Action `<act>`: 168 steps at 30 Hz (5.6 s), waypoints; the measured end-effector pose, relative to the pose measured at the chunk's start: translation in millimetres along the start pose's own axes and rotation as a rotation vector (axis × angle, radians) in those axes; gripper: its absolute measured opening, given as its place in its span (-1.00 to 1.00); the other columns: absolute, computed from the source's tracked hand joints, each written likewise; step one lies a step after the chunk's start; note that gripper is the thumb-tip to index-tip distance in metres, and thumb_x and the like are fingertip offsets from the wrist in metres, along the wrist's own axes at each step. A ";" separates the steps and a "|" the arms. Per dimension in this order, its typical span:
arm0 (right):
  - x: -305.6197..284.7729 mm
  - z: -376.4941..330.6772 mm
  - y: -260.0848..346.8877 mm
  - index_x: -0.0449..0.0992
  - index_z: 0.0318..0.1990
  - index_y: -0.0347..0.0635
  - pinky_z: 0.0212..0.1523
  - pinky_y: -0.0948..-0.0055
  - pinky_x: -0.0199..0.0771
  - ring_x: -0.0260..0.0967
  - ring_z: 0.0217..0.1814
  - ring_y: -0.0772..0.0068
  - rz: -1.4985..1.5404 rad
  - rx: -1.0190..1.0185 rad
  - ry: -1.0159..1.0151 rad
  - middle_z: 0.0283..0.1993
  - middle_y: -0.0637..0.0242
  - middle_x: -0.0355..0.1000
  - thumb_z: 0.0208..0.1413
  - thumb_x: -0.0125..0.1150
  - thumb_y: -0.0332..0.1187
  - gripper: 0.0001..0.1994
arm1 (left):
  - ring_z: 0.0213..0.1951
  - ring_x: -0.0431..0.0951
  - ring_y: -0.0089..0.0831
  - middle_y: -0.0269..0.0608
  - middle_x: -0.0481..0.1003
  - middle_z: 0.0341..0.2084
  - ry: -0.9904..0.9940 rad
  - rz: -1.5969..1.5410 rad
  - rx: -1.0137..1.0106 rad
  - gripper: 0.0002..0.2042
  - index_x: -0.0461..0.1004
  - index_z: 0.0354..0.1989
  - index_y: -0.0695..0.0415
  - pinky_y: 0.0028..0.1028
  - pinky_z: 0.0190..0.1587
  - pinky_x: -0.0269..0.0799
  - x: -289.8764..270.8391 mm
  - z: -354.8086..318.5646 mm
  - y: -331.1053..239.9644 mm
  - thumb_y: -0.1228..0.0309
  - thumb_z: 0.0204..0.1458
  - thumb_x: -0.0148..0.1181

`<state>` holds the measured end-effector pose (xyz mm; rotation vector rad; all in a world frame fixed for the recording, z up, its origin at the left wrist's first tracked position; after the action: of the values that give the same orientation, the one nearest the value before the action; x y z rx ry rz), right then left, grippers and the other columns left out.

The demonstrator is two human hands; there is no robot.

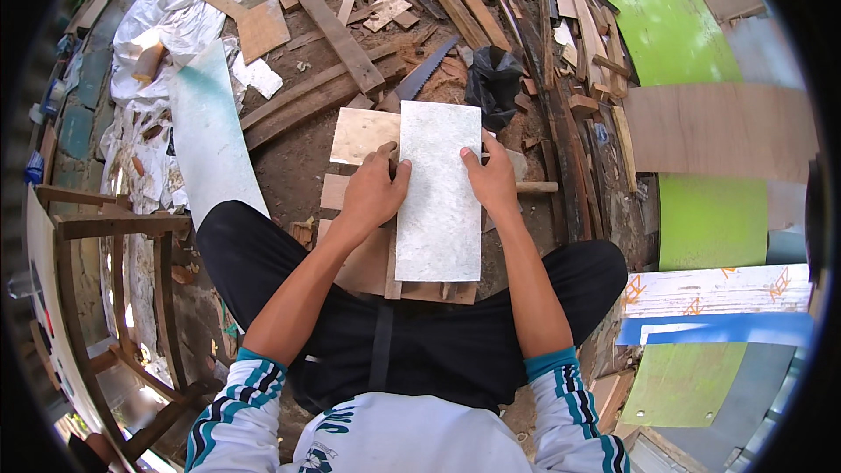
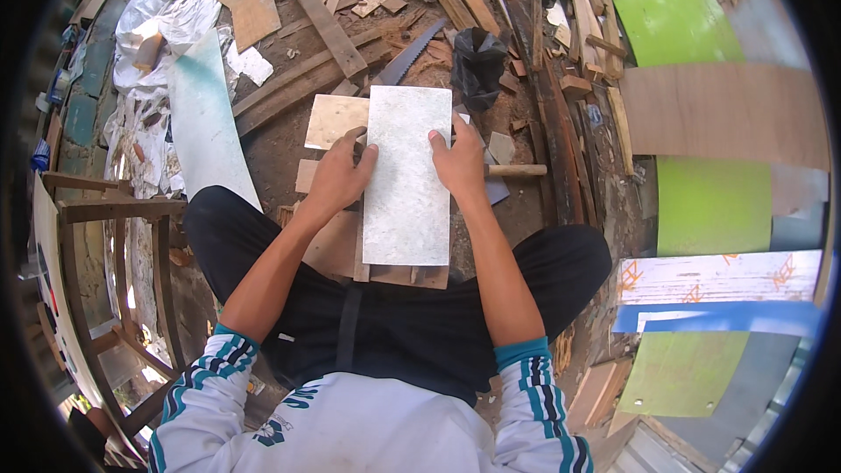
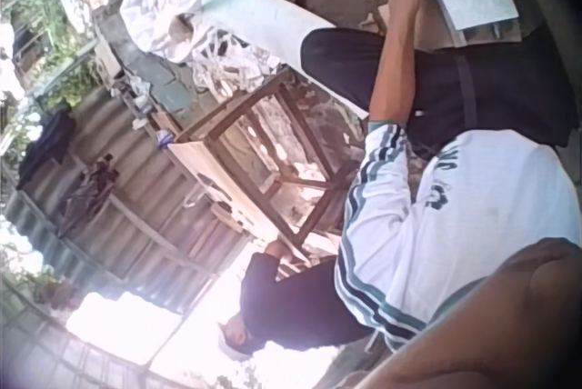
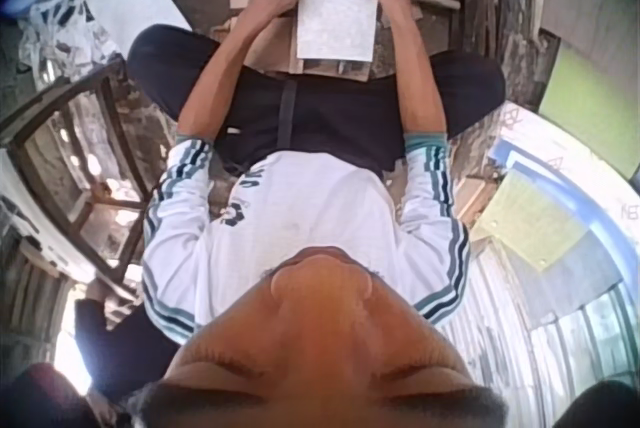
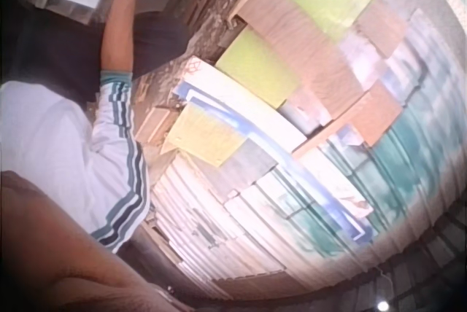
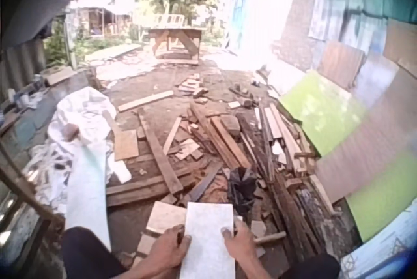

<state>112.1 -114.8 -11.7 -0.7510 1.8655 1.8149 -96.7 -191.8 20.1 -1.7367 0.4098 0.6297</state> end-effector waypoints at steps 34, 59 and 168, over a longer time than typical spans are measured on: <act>-8.4 45.2 -10.1 0.43 0.23 -0.29 -0.16 0.30 0.54 0.53 -0.19 0.33 0.398 -0.030 0.045 -0.09 0.14 0.55 0.31 0.12 -0.19 -0.55 | 0.05 0.46 -0.03 0.00 0.48 -0.06 -0.272 0.342 0.342 -0.63 0.47 0.02 0.23 -0.11 0.13 0.34 31.6 71.7 -39.0 0.18 0.21 0.14; 8.9 97.5 -2.7 0.57 0.09 -0.27 0.10 0.33 0.40 0.50 0.00 0.29 0.227 -0.051 0.643 -0.03 0.16 0.60 0.36 0.06 -0.03 -0.54 | 0.00 0.45 0.08 0.10 0.48 -0.10 -0.295 0.289 0.393 -0.65 0.46 -0.04 0.29 -0.12 0.06 0.41 30.0 69.6 -37.3 0.22 0.21 0.15; -39.5 -214.1 33.3 0.32 0.26 -0.38 0.08 0.12 0.46 0.35 0.16 -0.09 0.086 0.203 0.094 0.07 -0.02 0.33 0.12 0.24 -0.37 -0.45 | -0.31 0.63 0.12 0.17 0.60 -0.46 0.080 0.600 0.414 -0.57 0.61 -0.33 0.25 -0.02 -0.21 0.51 87.2 109.8 -82.6 0.06 0.18 0.07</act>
<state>134.7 -324.9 50.1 -0.7033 2.1337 1.6330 -1.5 -60.0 12.6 -1.2368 1.0614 0.8287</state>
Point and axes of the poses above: each hand's wrist, its own z-axis towards the middle knuckle, its own x-axis out of the palm, y = z × x, the point moved 5 cm from there along z, towards the middle knuckle
